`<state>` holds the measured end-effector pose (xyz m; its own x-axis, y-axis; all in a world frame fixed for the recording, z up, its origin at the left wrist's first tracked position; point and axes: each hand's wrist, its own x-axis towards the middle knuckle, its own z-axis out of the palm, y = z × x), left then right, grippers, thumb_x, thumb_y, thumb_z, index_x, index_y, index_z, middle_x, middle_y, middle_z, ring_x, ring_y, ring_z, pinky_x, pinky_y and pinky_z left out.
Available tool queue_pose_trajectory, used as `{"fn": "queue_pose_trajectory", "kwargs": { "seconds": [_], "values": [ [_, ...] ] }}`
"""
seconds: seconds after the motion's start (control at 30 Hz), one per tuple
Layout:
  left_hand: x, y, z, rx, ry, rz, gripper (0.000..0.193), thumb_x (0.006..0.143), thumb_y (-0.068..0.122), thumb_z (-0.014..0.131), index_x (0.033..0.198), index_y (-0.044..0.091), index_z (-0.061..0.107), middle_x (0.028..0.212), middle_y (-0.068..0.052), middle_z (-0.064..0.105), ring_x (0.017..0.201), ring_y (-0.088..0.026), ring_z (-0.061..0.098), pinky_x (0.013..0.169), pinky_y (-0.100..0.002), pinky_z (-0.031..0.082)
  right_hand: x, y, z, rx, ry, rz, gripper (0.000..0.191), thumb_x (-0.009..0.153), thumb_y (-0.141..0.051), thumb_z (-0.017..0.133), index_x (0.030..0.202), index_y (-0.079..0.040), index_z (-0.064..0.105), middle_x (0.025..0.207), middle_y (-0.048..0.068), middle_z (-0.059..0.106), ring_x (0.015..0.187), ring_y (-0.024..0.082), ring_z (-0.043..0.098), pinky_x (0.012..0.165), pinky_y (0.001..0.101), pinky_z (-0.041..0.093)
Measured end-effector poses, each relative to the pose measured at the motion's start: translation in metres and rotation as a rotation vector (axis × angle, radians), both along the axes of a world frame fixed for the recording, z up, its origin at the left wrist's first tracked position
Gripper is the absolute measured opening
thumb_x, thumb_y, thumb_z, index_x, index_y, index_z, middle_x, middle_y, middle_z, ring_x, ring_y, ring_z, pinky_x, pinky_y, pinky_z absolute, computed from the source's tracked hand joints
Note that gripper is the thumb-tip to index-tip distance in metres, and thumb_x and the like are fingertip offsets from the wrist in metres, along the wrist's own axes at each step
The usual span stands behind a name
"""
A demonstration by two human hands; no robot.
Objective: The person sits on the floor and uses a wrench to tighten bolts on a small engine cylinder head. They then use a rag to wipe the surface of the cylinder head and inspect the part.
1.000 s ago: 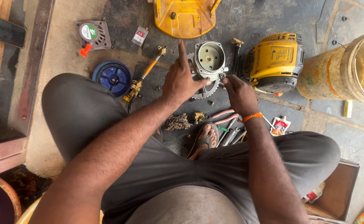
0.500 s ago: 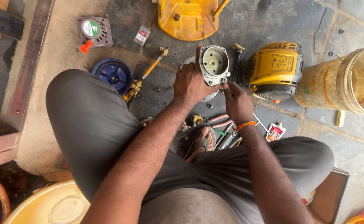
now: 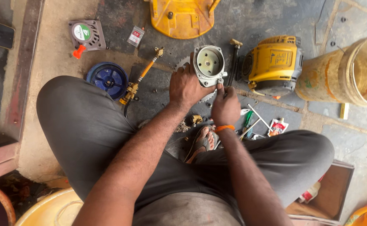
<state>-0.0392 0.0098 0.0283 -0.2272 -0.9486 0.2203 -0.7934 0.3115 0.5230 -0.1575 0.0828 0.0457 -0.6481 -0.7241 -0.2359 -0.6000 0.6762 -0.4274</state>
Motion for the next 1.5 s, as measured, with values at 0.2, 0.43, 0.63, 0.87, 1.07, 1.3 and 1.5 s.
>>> {"fn": "queue_pose_trajectory", "kwargs": {
  "seconds": [0.2,0.43,0.63,0.87,1.07,1.3,1.5],
  "values": [
    [0.004,-0.003,0.014,0.173,0.029,-0.064,0.093,0.069,0.065,0.089,0.124,-0.003,0.058,0.089,-0.015,0.075,0.079,-0.032,0.075,0.072,-0.044,0.061,0.004,0.007,-0.012,-0.127,-0.073,0.03,0.045,0.106,-0.048,0.052,0.11,-0.006,0.068,0.095,0.021,0.075,0.091,0.041,0.071,0.079,0.0513,0.053],
    [0.022,-0.016,0.002,0.193,0.009,-0.212,0.086,0.063,0.061,0.092,0.121,0.003,0.064,0.105,-0.016,0.074,0.101,-0.038,0.068,0.092,-0.059,0.05,-0.052,0.025,-0.023,-0.102,-0.64,0.208,0.037,0.106,-0.038,0.057,0.105,-0.003,0.066,0.08,0.01,0.062,0.07,0.02,0.056,0.063,0.0368,0.047],
    [0.014,0.001,0.0,0.015,-0.063,-0.11,0.124,0.066,0.071,0.088,0.15,-0.005,0.037,0.133,-0.025,0.059,0.126,-0.042,0.056,0.109,-0.071,0.031,-0.05,0.027,-0.021,-0.13,-0.871,0.079,0.033,0.106,-0.036,0.057,0.104,-0.005,0.068,0.075,0.001,0.055,0.067,0.012,0.048,0.057,0.0288,0.039],
    [-0.012,0.024,0.016,0.055,-0.083,0.112,0.145,0.059,0.086,0.079,0.151,-0.012,0.025,0.131,-0.027,0.057,0.133,-0.042,0.049,0.116,-0.069,0.027,-0.081,-0.014,-0.007,-0.16,-0.26,0.378,0.038,0.109,-0.041,0.057,0.107,-0.004,0.069,0.084,0.015,0.069,0.077,0.025,0.064,0.071,0.0396,0.052],
    [-0.01,0.016,0.009,0.012,-0.138,0.086,0.114,0.069,0.074,0.082,0.137,-0.009,0.042,0.125,-0.028,0.058,0.128,-0.04,0.052,0.116,-0.063,0.031,-0.096,-0.038,0.001,-0.037,-0.145,0.584,0.04,0.104,-0.047,0.057,0.119,-0.011,0.068,0.099,0.015,0.075,0.092,0.03,0.072,0.08,0.0421,0.054],
    [0.0,0.013,0.005,0.042,-0.074,-0.019,0.103,0.071,0.067,0.085,0.131,-0.008,0.048,0.117,-0.025,0.06,0.113,-0.035,0.059,0.107,-0.055,0.042,-0.102,-0.049,0.005,-0.046,-0.303,0.659,0.04,0.103,-0.044,0.059,0.125,-0.011,0.068,0.102,0.014,0.075,0.091,0.026,0.073,0.082,0.0401,0.055],
    [0.004,0.007,-0.001,-0.082,0.013,-0.048,0.104,0.072,0.062,0.09,0.133,-0.01,0.047,0.115,-0.025,0.061,0.111,-0.035,0.06,0.105,-0.051,0.046,-0.115,-0.069,0.011,-0.056,-0.199,0.93,0.038,0.104,-0.039,0.058,0.125,-0.01,0.07,0.104,0.015,0.072,0.094,0.03,0.071,0.083,0.0439,0.055]
  ]
}}
